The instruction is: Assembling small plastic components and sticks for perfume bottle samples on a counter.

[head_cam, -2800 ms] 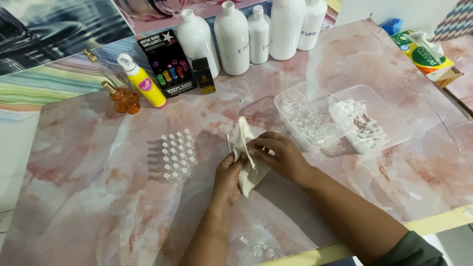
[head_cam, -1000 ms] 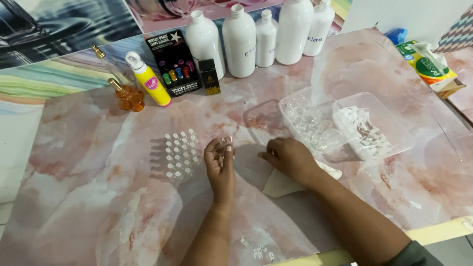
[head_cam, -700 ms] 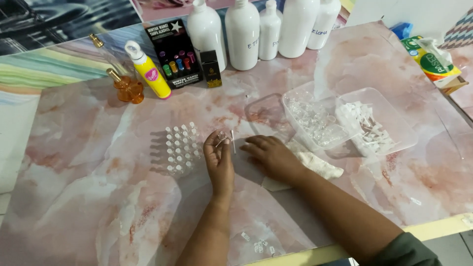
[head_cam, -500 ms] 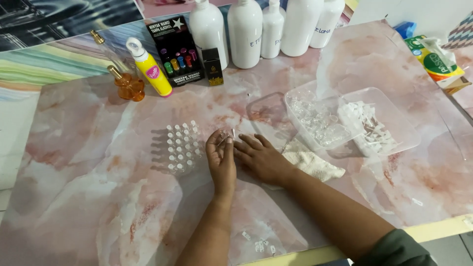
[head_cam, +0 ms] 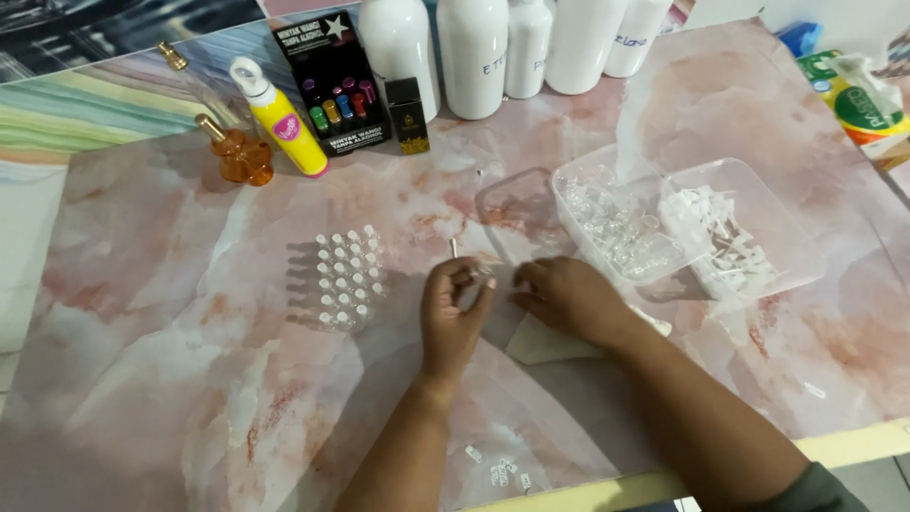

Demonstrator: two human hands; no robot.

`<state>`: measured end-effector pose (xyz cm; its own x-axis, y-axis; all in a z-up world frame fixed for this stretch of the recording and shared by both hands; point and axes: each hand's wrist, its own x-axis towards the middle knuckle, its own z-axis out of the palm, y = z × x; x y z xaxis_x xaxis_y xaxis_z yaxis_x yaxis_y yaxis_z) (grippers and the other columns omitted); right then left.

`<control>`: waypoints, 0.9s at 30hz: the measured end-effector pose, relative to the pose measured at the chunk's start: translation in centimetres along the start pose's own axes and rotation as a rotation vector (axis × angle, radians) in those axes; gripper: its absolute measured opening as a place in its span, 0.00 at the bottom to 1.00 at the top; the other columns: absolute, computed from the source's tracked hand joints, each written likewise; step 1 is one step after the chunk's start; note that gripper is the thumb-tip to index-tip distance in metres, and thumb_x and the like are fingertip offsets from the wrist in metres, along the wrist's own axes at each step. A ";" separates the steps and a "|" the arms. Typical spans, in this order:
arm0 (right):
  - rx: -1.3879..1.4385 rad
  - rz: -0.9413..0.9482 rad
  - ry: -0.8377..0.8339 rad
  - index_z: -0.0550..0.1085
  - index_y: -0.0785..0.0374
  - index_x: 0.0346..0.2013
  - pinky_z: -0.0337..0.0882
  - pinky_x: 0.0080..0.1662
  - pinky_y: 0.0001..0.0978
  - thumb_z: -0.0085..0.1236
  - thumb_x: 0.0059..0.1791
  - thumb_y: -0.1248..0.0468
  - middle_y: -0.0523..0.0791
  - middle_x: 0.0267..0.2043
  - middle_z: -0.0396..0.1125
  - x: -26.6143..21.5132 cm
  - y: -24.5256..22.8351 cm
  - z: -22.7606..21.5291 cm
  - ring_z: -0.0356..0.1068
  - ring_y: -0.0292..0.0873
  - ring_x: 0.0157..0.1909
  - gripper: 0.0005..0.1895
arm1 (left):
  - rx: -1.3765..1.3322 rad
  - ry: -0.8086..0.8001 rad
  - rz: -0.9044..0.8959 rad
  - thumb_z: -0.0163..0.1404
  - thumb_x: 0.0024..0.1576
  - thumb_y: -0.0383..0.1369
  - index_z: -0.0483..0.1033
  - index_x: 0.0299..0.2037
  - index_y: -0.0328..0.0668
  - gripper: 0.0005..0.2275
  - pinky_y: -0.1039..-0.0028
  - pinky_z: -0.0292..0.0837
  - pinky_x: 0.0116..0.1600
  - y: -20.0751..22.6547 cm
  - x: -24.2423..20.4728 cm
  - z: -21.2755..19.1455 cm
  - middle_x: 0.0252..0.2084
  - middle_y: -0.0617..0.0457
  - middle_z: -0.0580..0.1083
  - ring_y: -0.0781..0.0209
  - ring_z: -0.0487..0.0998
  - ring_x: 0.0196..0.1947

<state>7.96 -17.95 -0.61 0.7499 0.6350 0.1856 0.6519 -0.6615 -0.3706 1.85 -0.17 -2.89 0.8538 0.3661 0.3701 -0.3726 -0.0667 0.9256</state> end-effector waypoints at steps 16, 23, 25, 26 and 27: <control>0.007 -0.120 0.117 0.80 0.60 0.43 0.75 0.40 0.48 0.63 0.46 0.60 0.50 0.37 0.75 0.8 0.2 1.3 0.76 0.56 0.39 0.13 | 0.476 -0.323 -0.056 0.59 0.52 0.22 0.70 0.61 0.39 0.25 0.66 0.81 0.53 0.8 0.2 -1.3 0.47 0.40 0.75 0.47 0.81 0.47; -0.049 -0.076 0.112 0.81 0.57 0.42 0.73 0.40 0.47 0.59 0.49 0.56 0.48 0.37 0.75 0.9 0.0 2.0 0.76 0.54 0.38 0.12 | 0.572 -0.340 -0.123 0.57 0.53 0.22 0.63 0.66 0.39 0.29 0.70 0.81 0.55 1.3 0.3 -0.7 0.49 0.40 0.73 0.48 0.79 0.50; -0.050 -0.072 0.110 0.81 0.56 0.42 0.74 0.41 0.49 0.59 0.49 0.54 0.47 0.38 0.75 1.0 0.0 2.2 0.76 0.55 0.39 0.12 | 0.587 -0.341 -0.151 0.57 0.53 0.22 0.62 0.66 0.37 0.29 0.70 0.80 0.56 1.5 0.4 -0.5 0.49 0.40 0.73 0.48 0.79 0.50; -0.064 -0.052 0.070 0.81 0.55 0.41 0.73 0.42 0.48 0.58 0.49 0.55 0.47 0.38 0.74 1.1 0.0 2.1 0.76 0.54 0.40 0.11 | 0.592 -0.340 -0.155 0.57 0.53 0.22 0.61 0.67 0.37 0.29 0.70 0.80 0.56 1.2 0.4 -0.5 0.49 0.39 0.72 0.48 0.78 0.51; -0.076 -0.032 0.027 0.81 0.54 0.40 0.73 0.43 0.48 0.58 0.50 0.55 0.46 0.39 0.74 1.1 -0.2 2.1 0.76 0.54 0.41 0.10 | 0.599 -0.340 -0.161 0.57 0.53 0.22 0.61 0.67 0.36 0.30 0.69 0.80 0.57 1.1 0.3 -0.6 0.49 0.38 0.72 0.47 0.78 0.51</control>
<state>8.40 -16.30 -2.24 0.7304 0.6461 0.2215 0.6817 -0.6697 -0.2945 1.55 0.40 -1.83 0.9841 0.1111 0.1386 -0.0510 -0.5711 0.8193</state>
